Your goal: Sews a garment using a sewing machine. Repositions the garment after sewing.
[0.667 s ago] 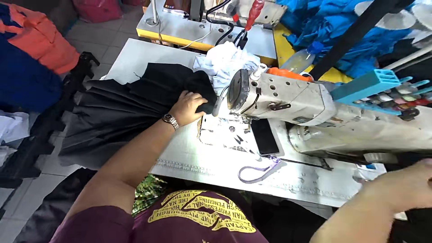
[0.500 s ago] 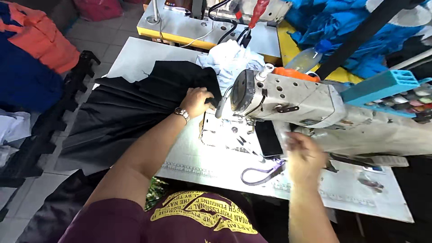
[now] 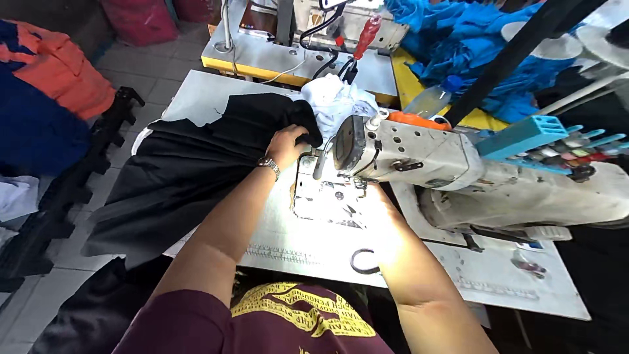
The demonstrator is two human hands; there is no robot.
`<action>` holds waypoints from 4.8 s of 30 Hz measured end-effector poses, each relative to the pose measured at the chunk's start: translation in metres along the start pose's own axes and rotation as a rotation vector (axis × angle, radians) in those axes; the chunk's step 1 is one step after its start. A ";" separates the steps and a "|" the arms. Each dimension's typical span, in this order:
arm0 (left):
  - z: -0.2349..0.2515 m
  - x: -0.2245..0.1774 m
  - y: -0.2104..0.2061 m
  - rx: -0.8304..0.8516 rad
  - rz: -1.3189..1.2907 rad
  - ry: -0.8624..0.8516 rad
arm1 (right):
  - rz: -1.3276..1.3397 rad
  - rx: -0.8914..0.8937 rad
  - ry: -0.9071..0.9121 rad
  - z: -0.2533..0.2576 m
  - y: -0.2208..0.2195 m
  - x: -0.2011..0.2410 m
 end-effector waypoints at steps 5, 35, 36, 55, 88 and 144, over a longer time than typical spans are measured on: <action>-0.058 -0.015 0.010 0.041 -0.082 -0.168 | -0.345 0.039 0.166 0.003 -0.003 0.003; -0.182 -0.073 0.051 -0.124 0.265 -0.245 | -0.975 0.036 0.792 -0.075 0.056 -0.038; -0.183 -0.073 0.051 -0.120 0.265 -0.253 | -0.883 0.092 0.737 -0.075 0.050 -0.043; -0.109 -0.037 0.018 0.283 -0.670 0.127 | -1.034 -0.012 0.712 -0.032 0.025 -0.043; -0.130 -0.045 0.027 0.266 -0.615 0.056 | -0.916 0.122 0.759 -0.069 -0.021 -0.065; -0.128 -0.040 0.019 0.293 -0.730 0.046 | -0.741 -0.014 0.933 -0.052 -0.029 -0.077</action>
Point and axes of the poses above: each hand's wrist, its own z-axis towards the middle knuckle, its own y-axis out of the back of the hand, x = y × z, the point moved 5 cm from there along z, towards the middle knuckle, and after that the axes turned 10 degrees about z, right-handed, at the moved point
